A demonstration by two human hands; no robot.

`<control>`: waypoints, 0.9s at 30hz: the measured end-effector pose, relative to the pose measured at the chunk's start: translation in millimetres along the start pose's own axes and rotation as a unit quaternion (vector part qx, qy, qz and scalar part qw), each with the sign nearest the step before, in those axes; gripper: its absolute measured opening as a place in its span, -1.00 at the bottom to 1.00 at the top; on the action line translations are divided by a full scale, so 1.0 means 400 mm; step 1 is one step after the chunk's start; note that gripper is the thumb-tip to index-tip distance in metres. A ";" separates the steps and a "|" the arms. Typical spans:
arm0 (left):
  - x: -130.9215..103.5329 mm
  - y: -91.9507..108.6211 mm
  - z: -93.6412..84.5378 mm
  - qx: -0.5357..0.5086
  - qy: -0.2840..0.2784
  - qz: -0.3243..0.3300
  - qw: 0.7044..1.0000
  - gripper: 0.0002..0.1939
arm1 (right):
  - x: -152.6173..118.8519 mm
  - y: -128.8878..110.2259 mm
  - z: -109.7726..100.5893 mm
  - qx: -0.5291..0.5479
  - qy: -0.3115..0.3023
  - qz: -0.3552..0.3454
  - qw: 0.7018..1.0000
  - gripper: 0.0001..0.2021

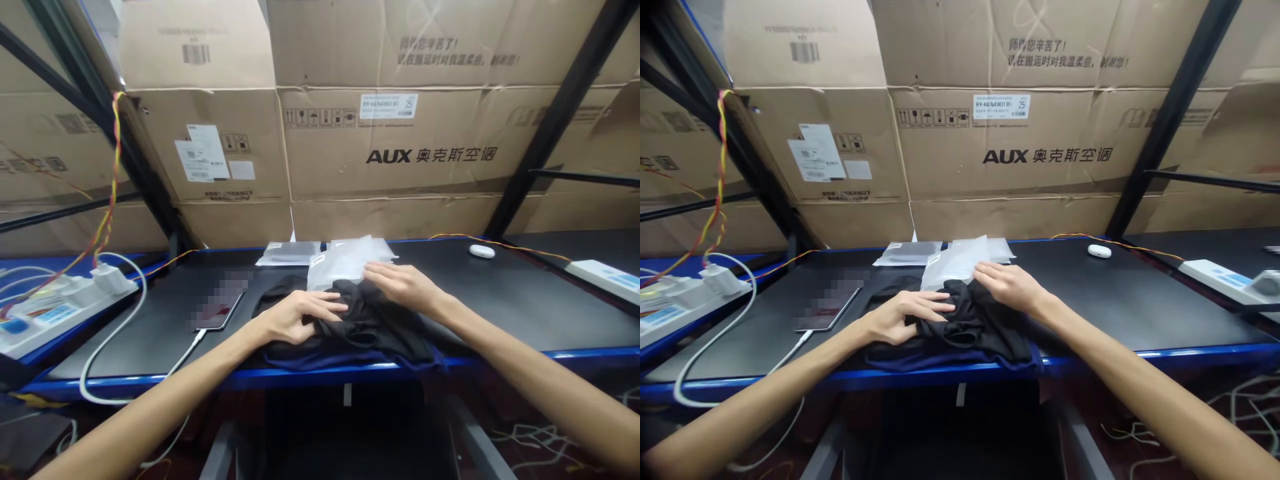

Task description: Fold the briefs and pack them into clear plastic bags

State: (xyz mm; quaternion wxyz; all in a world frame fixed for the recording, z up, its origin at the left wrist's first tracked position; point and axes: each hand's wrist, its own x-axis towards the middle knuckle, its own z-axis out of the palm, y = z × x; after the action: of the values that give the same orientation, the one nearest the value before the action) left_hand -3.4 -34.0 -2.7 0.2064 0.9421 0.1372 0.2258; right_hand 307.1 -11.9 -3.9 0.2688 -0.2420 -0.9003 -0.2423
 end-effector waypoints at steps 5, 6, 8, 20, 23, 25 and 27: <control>0.000 0.004 0.000 -0.001 0.002 -0.003 1.000 -0.44 | 0.009 0.113 0.036 0.047 0.017 0.116 0.992 -0.68; 0.001 0.006 0.000 -0.002 0.002 -0.003 1.000 -0.44 | 0.005 0.136 0.046 0.065 0.025 0.157 0.985 -0.70; 0.001 0.008 -0.001 -0.003 0.002 -0.004 1.000 -0.43 | -0.009 0.173 0.065 0.096 0.020 0.239 0.966 -0.72; 0.005 0.017 -0.009 0.049 -0.008 -0.025 0.998 -0.17 | -0.062 0.207 0.093 0.131 -0.085 0.341 0.927 -0.69; 0.009 0.009 -0.011 0.082 -0.026 -0.057 0.995 -0.16 | -0.053 0.198 0.079 0.134 -0.077 0.344 0.926 -0.66; 0.012 0.005 -0.014 0.092 -0.024 -0.072 0.993 -0.23 | -0.048 0.184 0.063 0.142 -0.051 0.328 0.932 -0.66; 0.019 0.007 -0.018 0.113 -0.004 -0.087 0.990 -0.30 | -0.046 0.161 0.042 0.155 -0.026 0.286 0.945 -0.68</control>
State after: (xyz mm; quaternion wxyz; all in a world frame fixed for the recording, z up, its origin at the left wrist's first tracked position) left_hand 0.1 -31.7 7.1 0.1184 0.9447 0.2427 0.1862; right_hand 351.1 41.2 -7.6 0.3370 -0.4509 -0.8265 -0.0067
